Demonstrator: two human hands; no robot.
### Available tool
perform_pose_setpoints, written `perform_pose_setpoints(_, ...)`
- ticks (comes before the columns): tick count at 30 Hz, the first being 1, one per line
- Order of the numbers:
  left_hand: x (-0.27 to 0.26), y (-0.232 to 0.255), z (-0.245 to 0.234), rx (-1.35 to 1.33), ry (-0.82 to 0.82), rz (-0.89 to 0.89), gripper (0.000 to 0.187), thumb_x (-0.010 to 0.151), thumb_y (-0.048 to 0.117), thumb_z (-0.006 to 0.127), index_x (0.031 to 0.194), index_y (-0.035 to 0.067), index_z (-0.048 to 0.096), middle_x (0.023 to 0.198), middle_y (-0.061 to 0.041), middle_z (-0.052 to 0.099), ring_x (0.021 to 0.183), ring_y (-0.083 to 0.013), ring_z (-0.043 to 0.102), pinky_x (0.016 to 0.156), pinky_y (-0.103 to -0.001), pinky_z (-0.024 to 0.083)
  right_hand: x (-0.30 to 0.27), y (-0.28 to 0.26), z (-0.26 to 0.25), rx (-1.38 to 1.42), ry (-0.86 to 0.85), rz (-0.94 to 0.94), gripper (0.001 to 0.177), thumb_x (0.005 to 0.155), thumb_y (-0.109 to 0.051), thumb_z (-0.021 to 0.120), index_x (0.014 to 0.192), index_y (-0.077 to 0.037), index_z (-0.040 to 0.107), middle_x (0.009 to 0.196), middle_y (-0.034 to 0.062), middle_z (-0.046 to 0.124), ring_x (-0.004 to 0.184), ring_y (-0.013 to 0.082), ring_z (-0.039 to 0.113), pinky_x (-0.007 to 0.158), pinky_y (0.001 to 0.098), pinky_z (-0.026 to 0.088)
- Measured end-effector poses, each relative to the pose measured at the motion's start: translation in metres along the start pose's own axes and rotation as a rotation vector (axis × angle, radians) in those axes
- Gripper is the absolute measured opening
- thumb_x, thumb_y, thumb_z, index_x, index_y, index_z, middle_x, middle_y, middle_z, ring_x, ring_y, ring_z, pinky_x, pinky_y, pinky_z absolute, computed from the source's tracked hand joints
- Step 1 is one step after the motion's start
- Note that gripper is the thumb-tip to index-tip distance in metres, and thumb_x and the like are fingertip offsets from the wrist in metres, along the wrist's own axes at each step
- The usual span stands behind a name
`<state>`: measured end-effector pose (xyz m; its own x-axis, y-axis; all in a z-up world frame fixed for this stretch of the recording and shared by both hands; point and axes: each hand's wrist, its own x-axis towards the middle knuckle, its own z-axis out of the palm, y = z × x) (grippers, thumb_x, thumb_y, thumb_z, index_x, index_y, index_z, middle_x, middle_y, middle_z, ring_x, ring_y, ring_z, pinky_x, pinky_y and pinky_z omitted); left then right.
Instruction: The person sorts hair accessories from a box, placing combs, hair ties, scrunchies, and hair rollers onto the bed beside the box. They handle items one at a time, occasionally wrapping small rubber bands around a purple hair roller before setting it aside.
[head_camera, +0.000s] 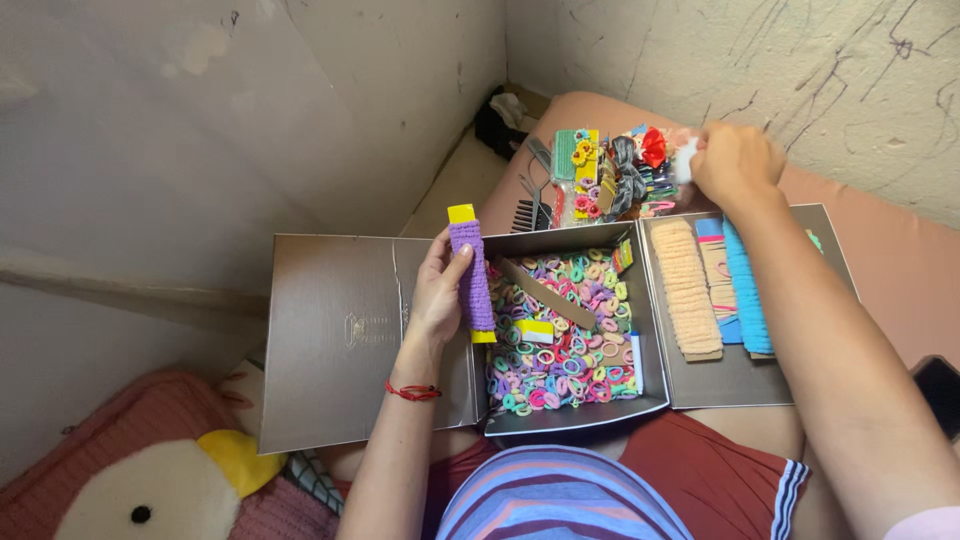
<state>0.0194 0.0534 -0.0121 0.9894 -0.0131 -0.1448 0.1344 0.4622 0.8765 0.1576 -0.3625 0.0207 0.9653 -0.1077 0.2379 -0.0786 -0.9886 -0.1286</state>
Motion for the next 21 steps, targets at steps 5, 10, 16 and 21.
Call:
perform_pose_setpoints(5,-0.001,0.001,0.003,-0.008,-0.005,-0.015,0.049,0.1,0.015,0.063,0.147,0.006,0.05,0.114,-0.003,0.065,0.099,-0.0105,0.063,0.089,-0.027,0.054,-0.005,-0.009,-0.01,-0.261,-0.166,-0.097,0.019,0.086,-0.028,0.072,0.1,-0.021,0.083,0.096,0.0144,0.077,0.093,0.0359,0.074,0.076,0.0486,0.057)
perform_pose_setpoints(10,-0.002,0.003,0.003,-0.016,0.003,0.004,0.047,0.1,0.015,0.062,0.145,0.007,0.051,0.114,-0.003,0.065,0.094,-0.0127,0.064,0.084,-0.029,0.056,-0.028,-0.041,-0.044,-0.078,-0.184,-0.123,0.025,0.092,-0.041,0.07,0.11,-0.028,0.081,0.093,0.0157,0.076,0.088,0.0351,0.072,0.078,0.05,0.056)
perform_pose_setpoints(16,-0.003,0.003,0.004,-0.025,-0.014,0.02,0.046,0.102,0.014,0.062,0.146,0.008,0.051,0.115,-0.003,0.065,0.096,-0.0114,0.063,0.086,-0.029,0.055,-0.065,-0.084,-0.061,0.017,-0.289,-0.361,0.024,0.091,-0.04,0.068,0.103,-0.025,0.081,0.092,0.0087,0.077,0.087,0.0302,0.073,0.075,0.0501,0.057)
perform_pose_setpoints(21,-0.004,0.002,0.005,-0.018,-0.008,0.02,0.045,0.102,0.013,0.061,0.145,0.008,0.051,0.117,-0.003,0.065,0.098,-0.01,0.063,0.088,-0.028,0.055,-0.11,-0.111,-0.028,-0.338,-0.291,-0.629,0.016,0.086,-0.026,0.067,0.084,-0.014,0.076,0.083,0.011,0.074,0.085,0.0264,0.072,0.068,0.0401,0.058)
